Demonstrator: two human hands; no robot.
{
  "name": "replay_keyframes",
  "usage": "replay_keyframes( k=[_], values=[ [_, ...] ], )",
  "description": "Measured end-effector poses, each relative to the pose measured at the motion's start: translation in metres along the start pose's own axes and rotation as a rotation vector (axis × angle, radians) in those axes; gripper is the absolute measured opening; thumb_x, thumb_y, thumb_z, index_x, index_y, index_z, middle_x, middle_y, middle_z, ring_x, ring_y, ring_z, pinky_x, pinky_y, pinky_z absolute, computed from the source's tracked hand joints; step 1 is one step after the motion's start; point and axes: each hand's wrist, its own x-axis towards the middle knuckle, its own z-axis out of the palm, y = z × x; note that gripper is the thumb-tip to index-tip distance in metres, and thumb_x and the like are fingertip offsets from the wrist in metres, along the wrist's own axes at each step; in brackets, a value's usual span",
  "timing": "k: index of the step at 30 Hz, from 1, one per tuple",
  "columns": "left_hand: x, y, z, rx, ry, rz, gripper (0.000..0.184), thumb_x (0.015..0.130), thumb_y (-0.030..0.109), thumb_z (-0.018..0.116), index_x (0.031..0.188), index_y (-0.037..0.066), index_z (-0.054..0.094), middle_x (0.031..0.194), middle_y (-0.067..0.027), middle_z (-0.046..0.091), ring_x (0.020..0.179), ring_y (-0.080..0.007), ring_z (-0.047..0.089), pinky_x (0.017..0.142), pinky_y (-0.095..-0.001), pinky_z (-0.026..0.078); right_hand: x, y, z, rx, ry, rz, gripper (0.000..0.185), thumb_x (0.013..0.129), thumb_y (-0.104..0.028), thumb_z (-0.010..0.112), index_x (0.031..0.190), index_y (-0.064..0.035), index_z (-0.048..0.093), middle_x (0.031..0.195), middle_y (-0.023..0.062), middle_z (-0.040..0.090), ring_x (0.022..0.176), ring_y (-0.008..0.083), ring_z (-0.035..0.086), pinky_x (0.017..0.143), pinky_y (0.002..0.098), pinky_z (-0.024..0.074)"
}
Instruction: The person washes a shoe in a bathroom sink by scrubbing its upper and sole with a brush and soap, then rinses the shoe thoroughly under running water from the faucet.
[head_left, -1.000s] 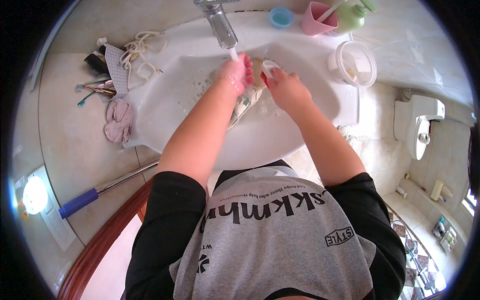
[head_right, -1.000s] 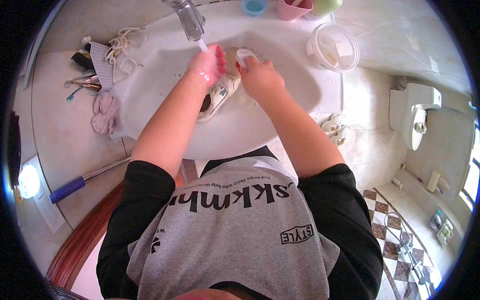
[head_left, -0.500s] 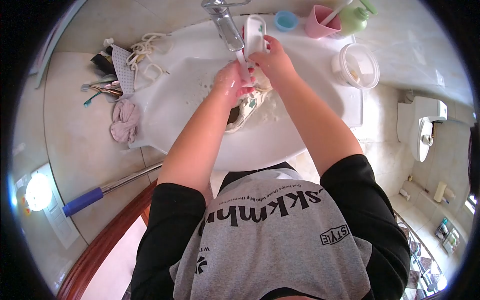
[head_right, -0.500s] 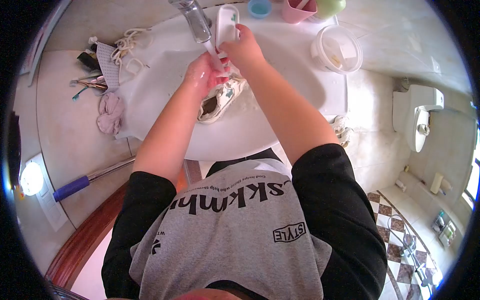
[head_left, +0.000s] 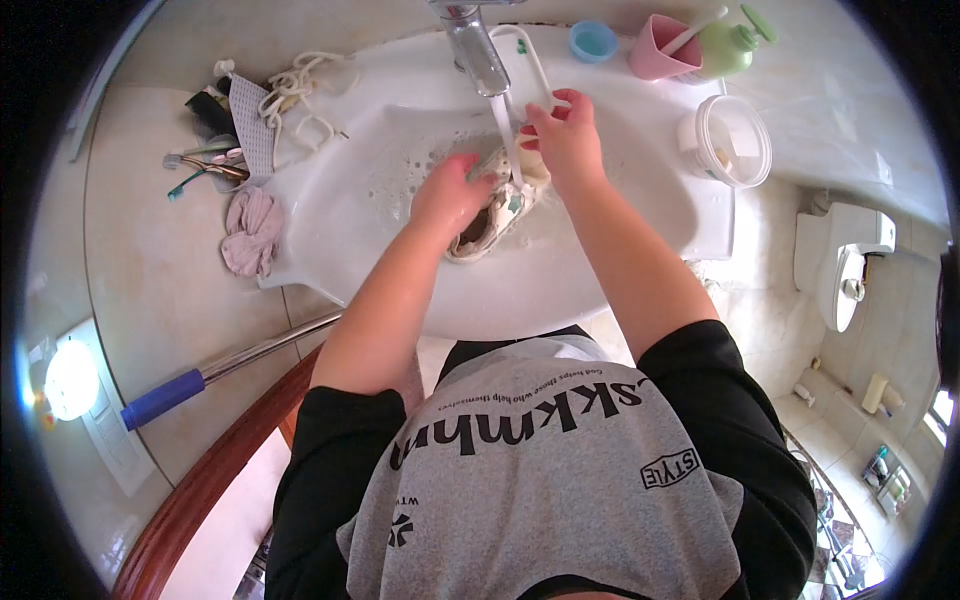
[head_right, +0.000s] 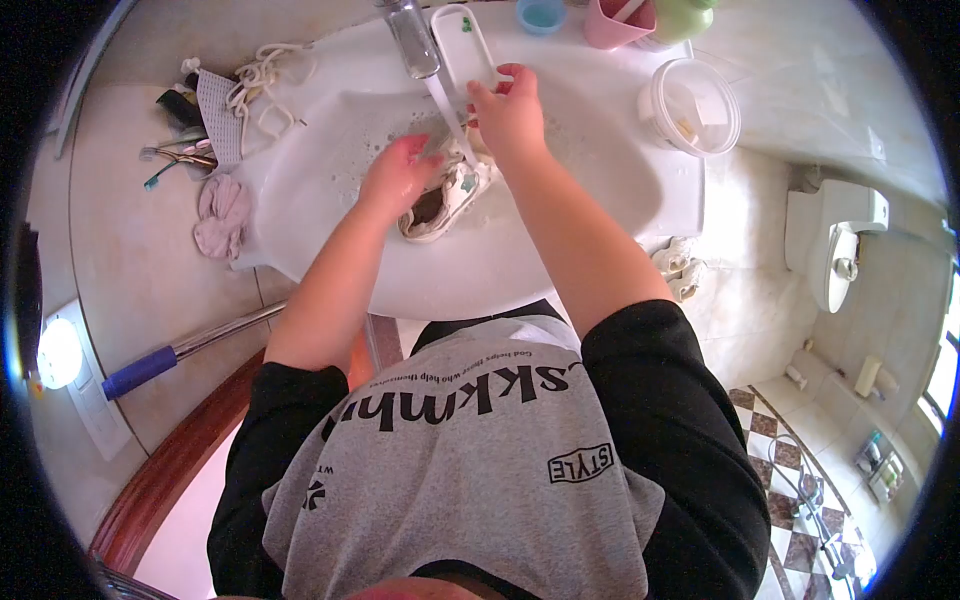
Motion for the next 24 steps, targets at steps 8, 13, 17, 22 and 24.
replay_keyframes(
  k=[8, 13, 17, 22, 24],
  values=[
    [-0.041, -0.016, 0.009, 0.371, -0.096, -0.037, 0.08, 0.075, 0.051, 0.077, 0.141, 0.013, 0.051, 0.129, -0.0165, 0.062, 0.118, -0.0339, 0.06, 0.098, -0.0417, 0.05, 0.027, 0.004, -0.008, 0.562, 0.026, 0.046, 0.045, 0.089, -0.001, 0.063, 0.129, 0.0017, 0.044, 0.109, 0.0129, 0.057, 0.083, 0.0246, 0.065, 0.073, 0.0362, 0.0581],
    [-0.051, -0.017, 0.012, 0.442, -0.125, 0.113, 0.074, 0.079, 0.036, 0.076, 0.143, 0.015, 0.047, 0.13, -0.0123, 0.061, 0.117, -0.031, 0.061, 0.095, -0.0415, 0.052, 0.023, 0.061, -0.032, -0.153, -0.043, 0.12, 0.039, 0.088, -0.007, 0.057, 0.127, -0.0102, 0.059, 0.132, 0.0115, 0.058, 0.099, 0.0275, 0.067, 0.08, 0.041, 0.056],
    [-0.046, -0.034, 0.017, 0.457, -0.182, 0.175, 0.064, 0.083, 0.024, 0.069, 0.144, 0.019, 0.047, 0.136, -0.0152, 0.058, 0.12, -0.0337, 0.059, 0.097, -0.0443, 0.052, 0.005, 0.073, -0.029, -0.572, -0.274, -0.006, 0.036, 0.094, -0.027, 0.057, 0.129, -0.0197, 0.063, 0.139, 0.0075, 0.056, 0.114, 0.027, 0.062, 0.097, 0.0481, 0.0479],
    [-0.041, -0.039, 0.007, 0.443, -0.299, 0.415, 0.049, 0.089, 0.018, 0.06, 0.137, 0.024, 0.056, 0.137, -0.0093, 0.059, 0.117, -0.0298, 0.061, 0.097, -0.0418, 0.051, -0.011, 0.05, -0.042, -1.411, -0.804, -0.53, 0.058, 0.089, -0.059, 0.058, 0.131, -0.0195, 0.062, 0.142, 0.0085, 0.054, 0.138, 0.0306, 0.04, 0.116, 0.0553, 0.0209],
    [-0.024, -0.043, 0.0, 0.274, -0.381, 0.313, 0.043, 0.091, 0.021, 0.059, 0.134, 0.022, 0.059, 0.132, -0.0102, 0.062, 0.116, -0.0297, 0.062, 0.096, -0.0407, 0.051, -0.011, 0.049, -0.055, -1.422, -0.909, -0.442, 0.061, 0.088, -0.06, 0.059, 0.133, -0.0196, 0.061, 0.144, 0.0089, 0.052, 0.138, 0.0313, 0.041, 0.116, 0.0555, 0.0224]
  ],
)
